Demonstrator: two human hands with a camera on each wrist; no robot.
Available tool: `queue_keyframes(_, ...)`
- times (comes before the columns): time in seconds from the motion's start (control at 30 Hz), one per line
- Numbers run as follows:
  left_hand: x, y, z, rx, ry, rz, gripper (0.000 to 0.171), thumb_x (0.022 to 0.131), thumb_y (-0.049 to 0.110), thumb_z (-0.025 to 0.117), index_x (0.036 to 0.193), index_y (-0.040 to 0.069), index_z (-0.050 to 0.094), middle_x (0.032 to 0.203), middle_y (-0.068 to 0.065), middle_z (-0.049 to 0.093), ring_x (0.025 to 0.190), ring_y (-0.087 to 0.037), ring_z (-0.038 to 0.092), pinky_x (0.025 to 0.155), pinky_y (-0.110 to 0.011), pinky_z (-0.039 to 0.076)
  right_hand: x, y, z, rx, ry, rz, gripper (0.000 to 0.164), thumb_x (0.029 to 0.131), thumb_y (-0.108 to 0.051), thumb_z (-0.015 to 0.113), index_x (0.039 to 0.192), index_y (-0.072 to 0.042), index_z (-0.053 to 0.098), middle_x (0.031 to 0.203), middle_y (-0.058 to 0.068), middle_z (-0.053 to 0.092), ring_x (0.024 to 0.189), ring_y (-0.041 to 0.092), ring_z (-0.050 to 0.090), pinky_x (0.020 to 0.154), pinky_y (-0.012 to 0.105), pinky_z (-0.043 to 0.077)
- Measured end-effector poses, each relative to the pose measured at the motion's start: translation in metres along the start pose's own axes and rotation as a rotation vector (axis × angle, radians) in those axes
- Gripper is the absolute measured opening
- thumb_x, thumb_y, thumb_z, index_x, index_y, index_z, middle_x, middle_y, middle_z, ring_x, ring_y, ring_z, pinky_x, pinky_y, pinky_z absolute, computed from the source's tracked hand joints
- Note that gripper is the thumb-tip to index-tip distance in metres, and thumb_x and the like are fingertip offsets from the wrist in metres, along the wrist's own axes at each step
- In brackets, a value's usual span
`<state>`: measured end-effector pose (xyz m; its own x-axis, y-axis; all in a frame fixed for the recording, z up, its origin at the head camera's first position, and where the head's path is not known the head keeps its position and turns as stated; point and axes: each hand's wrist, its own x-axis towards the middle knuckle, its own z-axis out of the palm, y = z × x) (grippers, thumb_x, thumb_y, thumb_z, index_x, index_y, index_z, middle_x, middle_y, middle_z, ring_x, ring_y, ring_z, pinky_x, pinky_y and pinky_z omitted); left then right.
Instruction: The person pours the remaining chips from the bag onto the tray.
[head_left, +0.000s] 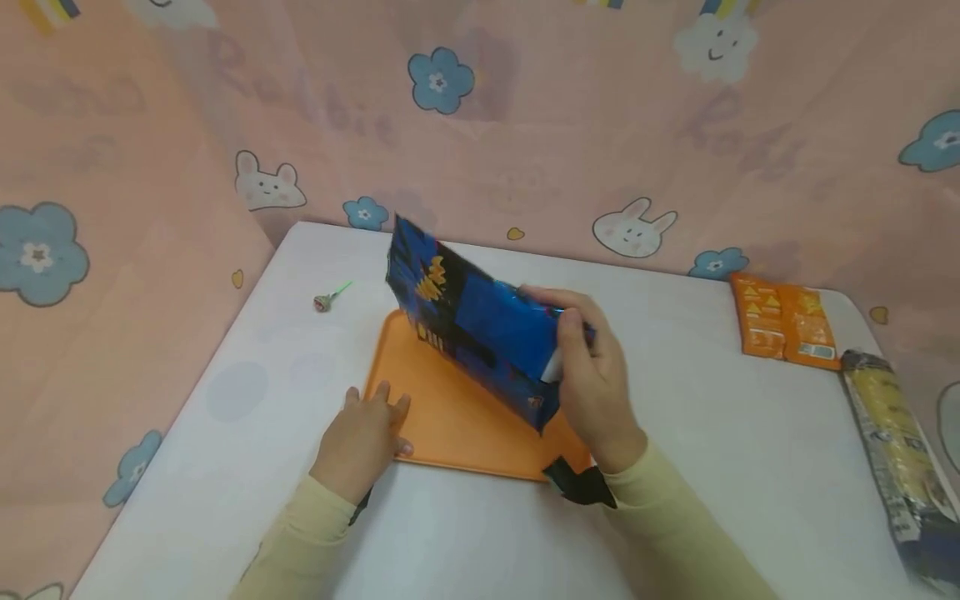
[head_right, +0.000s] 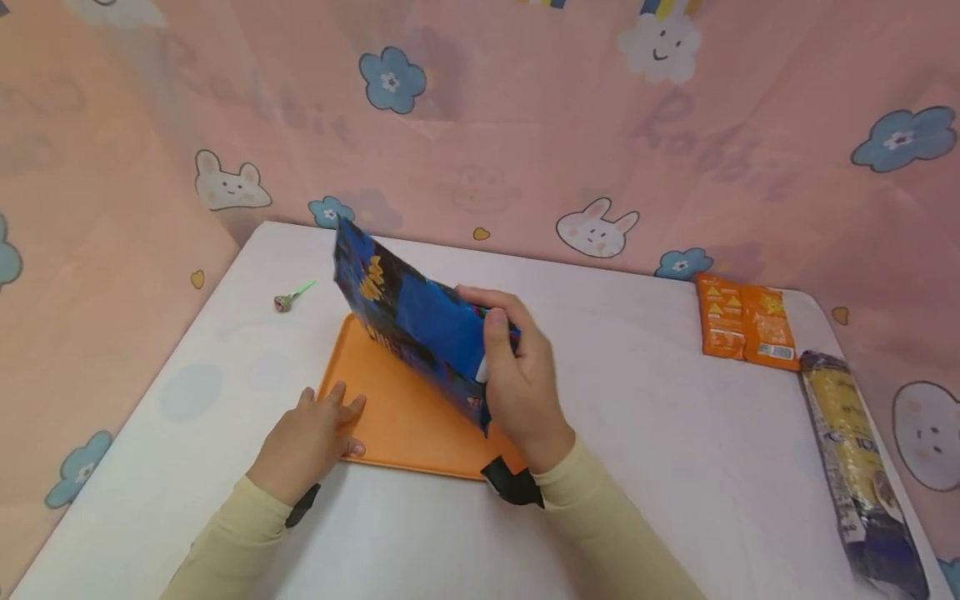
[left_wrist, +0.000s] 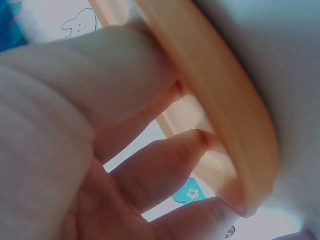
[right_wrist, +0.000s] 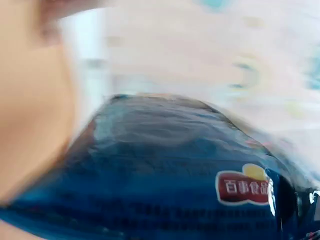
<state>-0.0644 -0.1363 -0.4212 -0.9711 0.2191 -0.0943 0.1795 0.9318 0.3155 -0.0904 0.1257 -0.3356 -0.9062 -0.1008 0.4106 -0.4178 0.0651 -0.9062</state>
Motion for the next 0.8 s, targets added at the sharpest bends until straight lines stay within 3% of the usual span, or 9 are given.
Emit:
queue_keyframes(0.13,0.002,0.0,-0.001,-0.031,-0.021,-0.01,0.065,0.076,0.027,0.092,0.132,0.001,0.074,0.142,-0.032,0.06,0.122,-0.067,0.053,0.089,-0.059,0.058,-0.003,0.02,0.008,-0.049,-0.004,0.095,0.043,0.118,-0.024,0.032,0.141,-0.005,0.062,0.139,0.008,0.062,0.108,0.024,0.062,0.087,0.027,0.056)
queue_keyframes(0.43,0.001,0.002,-0.004,-0.017,-0.03,-0.019,0.064,0.076,0.027,0.091,0.132,0.001,0.074,0.142,-0.032,0.06,0.124,-0.068,0.052,0.09,-0.06,0.057,-0.004,0.026,0.001,-0.057,-0.016,0.121,0.044,0.118,-0.03,0.032,0.144,-0.008,0.061,0.143,0.003,0.059,0.114,0.027,0.06,0.091,0.03,0.055)
queue_keyframes(0.53,0.001,0.002,-0.003,-0.002,-0.022,-0.011,0.064,0.076,0.028,0.091,0.132,0.001,0.074,0.141,-0.031,0.061,0.12,-0.065,0.056,0.087,-0.057,0.059,-0.002,0.016,-0.003,-0.08,-0.037,0.139,0.046,0.118,-0.032,0.03,0.146,-0.009,0.059,0.148,0.001,0.057,0.119,0.025,0.058,0.095,0.033,0.053)
queue_keyframes(0.67,0.001,0.002,-0.002,0.011,-0.008,0.004,0.064,0.075,0.029,0.092,0.13,0.002,0.075,0.139,-0.03,0.063,0.113,-0.06,0.06,0.082,-0.053,0.06,0.0,-0.006,-0.01,-0.102,-0.022,0.098,0.049,0.118,-0.031,0.028,0.146,-0.006,0.058,0.152,0.001,0.056,0.132,0.025,0.052,0.102,0.038,0.049)
queue_keyframes(0.8,-0.001,0.001,-0.002,0.016,0.021,0.029,0.063,0.074,0.03,0.092,0.128,0.002,0.077,0.136,-0.031,0.064,0.111,-0.061,0.061,0.081,-0.053,0.061,-0.001,-0.027,-0.016,-0.017,0.039,0.02,0.048,0.117,-0.028,0.028,0.143,-0.004,0.06,0.152,0.009,0.056,0.137,0.034,0.048,0.103,0.038,0.049)
